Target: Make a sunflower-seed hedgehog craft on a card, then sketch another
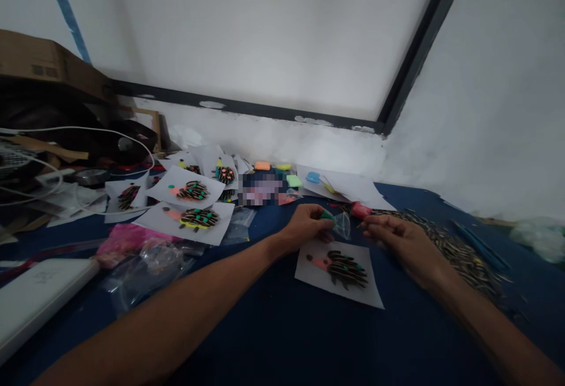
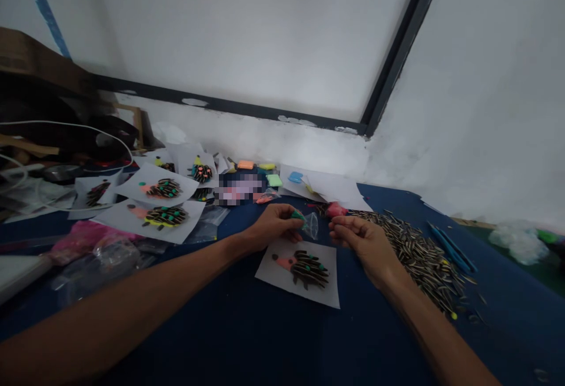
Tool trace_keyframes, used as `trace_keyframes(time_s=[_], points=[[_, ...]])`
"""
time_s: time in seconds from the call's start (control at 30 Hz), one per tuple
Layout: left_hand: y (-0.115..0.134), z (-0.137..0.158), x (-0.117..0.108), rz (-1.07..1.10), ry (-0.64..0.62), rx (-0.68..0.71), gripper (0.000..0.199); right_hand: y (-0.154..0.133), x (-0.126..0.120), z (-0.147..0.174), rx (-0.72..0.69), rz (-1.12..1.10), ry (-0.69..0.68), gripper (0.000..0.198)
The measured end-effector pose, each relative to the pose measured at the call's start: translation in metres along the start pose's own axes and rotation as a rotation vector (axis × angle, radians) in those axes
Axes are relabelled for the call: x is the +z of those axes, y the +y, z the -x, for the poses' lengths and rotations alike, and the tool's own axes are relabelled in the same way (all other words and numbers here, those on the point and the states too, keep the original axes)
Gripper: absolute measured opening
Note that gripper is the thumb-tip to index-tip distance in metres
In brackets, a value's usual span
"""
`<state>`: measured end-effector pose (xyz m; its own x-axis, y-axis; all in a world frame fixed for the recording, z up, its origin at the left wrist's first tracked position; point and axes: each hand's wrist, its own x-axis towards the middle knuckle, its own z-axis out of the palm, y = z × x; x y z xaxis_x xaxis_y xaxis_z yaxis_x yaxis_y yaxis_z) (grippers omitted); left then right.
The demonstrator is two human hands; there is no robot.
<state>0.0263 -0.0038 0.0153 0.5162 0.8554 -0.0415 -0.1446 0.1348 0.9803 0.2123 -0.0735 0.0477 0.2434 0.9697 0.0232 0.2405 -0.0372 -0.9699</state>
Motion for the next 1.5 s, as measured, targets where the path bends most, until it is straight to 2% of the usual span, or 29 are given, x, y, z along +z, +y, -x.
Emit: trace_keyframes(time_s=[0.1, 0.37, 0.6, 0.77, 0.93, 1.03, 1.2, 1.4, 1.5], points=[[0.000, -0.001, 0.000, 0.010, 0.000, 0.007, 0.012, 0.001, 0.000, 0.000, 0.006, -0.034, -0.010, 0.036], [-0.001, 0.000, 0.000, 0.012, 0.006, -0.005, 0.013, -0.002, 0.000, 0.002, -0.007, 0.041, -0.031, 0.038], [-0.002, 0.000, 0.000, 0.015, 0.000, 0.020, 0.013, -0.001, 0.002, 0.002, 0.032, -0.043, -0.075, 0.038], [-0.004, -0.003, -0.002, 0.023, -0.012, 0.025, 0.011, 0.001, -0.001, -0.002, -0.023, 0.051, -0.063, 0.029], [-0.003, -0.002, -0.001, 0.023, 0.004, 0.020, 0.011, -0.003, -0.004, -0.001, -0.021, 0.224, -0.047, 0.024], [-0.003, -0.001, -0.001, 0.018, 0.005, 0.023, 0.011, -0.004, -0.004, 0.001, -0.043, 0.162, -0.044, 0.023], [-0.005, -0.001, -0.002, 0.012, -0.008, 0.028, 0.011, -0.001, -0.003, 0.000, -0.096, 0.036, -0.067, 0.033], [-0.003, 0.000, -0.002, -0.001, -0.018, 0.024, 0.010, -0.014, 0.002, 0.009, -0.201, 0.227, 0.011, 0.031], [-0.002, 0.000, -0.002, -0.002, -0.014, 0.023, 0.010, -0.020, 0.005, 0.015, -0.246, 0.322, 0.044, 0.024]])
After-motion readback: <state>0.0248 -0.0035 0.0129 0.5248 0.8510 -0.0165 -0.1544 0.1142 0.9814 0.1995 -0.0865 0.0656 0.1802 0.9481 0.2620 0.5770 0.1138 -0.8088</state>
